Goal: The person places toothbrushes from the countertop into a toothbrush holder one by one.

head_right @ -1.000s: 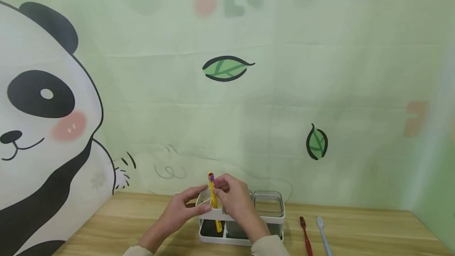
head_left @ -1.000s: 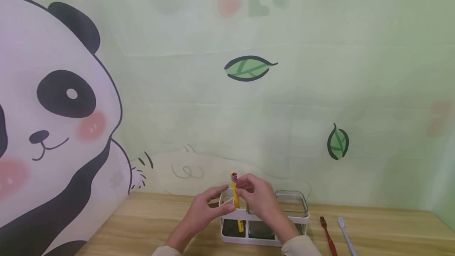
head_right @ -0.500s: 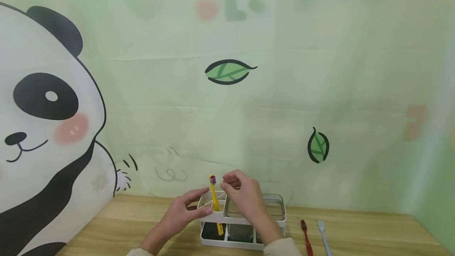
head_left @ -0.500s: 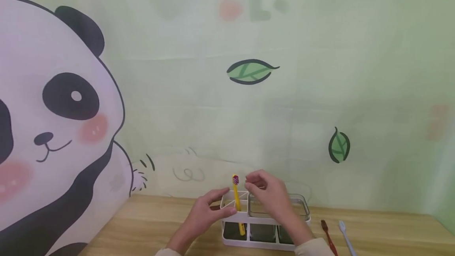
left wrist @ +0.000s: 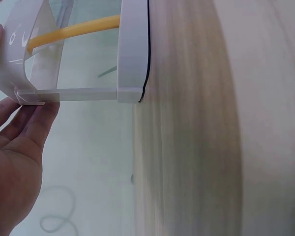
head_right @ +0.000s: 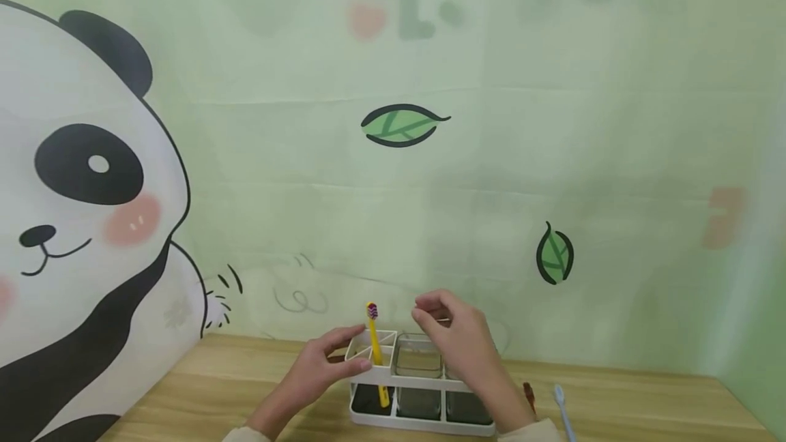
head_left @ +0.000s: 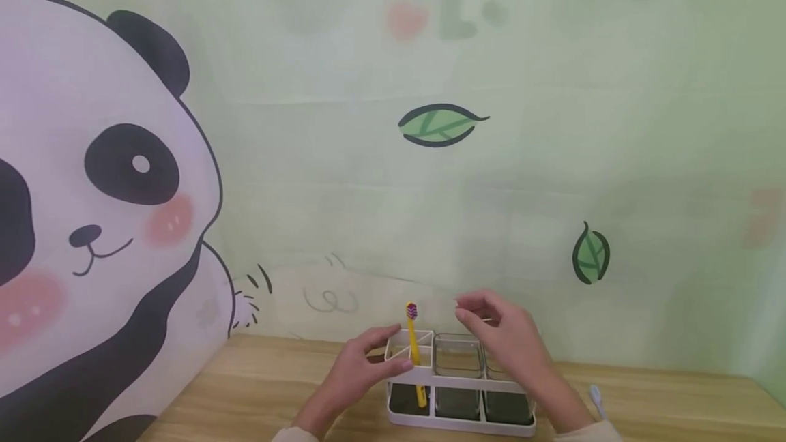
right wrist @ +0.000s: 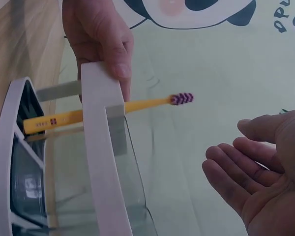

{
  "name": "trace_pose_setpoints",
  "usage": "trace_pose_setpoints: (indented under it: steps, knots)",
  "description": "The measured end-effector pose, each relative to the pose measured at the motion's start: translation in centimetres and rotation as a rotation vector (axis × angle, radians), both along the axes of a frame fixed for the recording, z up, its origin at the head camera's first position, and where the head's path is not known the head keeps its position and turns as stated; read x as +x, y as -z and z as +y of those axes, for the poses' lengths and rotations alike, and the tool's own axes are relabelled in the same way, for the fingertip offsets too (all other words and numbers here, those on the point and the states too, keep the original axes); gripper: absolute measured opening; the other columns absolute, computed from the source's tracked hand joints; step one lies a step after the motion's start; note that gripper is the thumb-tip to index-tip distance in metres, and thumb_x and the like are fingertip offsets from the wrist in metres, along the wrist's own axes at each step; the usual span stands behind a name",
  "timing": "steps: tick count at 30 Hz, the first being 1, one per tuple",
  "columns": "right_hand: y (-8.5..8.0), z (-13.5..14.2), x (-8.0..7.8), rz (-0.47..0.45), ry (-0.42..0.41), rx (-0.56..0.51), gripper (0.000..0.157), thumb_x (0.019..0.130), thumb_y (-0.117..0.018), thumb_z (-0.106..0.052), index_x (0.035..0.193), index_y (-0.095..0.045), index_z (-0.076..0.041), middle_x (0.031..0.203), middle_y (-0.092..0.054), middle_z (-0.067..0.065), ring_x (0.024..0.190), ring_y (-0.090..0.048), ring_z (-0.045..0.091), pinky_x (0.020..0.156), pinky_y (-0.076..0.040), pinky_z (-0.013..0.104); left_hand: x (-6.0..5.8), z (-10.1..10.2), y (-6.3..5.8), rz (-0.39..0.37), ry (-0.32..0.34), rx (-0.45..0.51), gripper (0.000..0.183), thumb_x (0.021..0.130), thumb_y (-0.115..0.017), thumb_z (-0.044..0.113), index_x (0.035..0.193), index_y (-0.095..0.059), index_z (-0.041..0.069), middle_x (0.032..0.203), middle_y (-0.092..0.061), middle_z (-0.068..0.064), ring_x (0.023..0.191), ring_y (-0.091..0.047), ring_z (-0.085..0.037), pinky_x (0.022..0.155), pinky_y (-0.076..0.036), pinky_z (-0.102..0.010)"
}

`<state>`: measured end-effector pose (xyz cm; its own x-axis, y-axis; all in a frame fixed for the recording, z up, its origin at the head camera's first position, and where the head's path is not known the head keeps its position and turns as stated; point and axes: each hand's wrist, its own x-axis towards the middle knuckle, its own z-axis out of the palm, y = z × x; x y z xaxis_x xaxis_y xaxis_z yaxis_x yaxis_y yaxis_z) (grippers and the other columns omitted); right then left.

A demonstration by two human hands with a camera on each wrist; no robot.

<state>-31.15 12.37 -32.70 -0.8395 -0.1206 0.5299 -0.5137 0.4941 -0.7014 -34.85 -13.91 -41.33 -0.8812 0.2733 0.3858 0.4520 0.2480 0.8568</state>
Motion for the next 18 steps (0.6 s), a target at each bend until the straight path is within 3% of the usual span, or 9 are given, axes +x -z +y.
trace_pose_setpoints:
  steps: [9,18]
  knots:
    - [-0.5,3.6,1.0,0.004,0.001,0.04,0.026,0.103,-0.073,-0.026,0.121,-0.074,-0.007,0.11,-0.077,-0.001,0.103,-0.072,0.016,0.093,-0.061,0.035,0.0,-0.1,0.0,0.0,-0.001,-0.004,0.067,0.093,-0.085,0.027,0.148,-0.059,-0.001,0.151,-0.056,-0.023,0.136,-0.056,-0.041,0.107,-0.056,-0.047]
    - [0.0,7.1,1.4,0.038,0.035,0.11,0.024,0.101,-0.076,-0.027,0.118,-0.075,-0.011,0.109,-0.077,-0.003,0.098,-0.072,0.014,0.083,-0.061,0.024,0.0,-0.1,0.0,0.002,0.001,-0.002,0.067,0.093,-0.085,0.027,0.148,-0.059,-0.001,0.151,-0.056,-0.023,0.135,-0.057,-0.04,0.106,-0.056,-0.045]
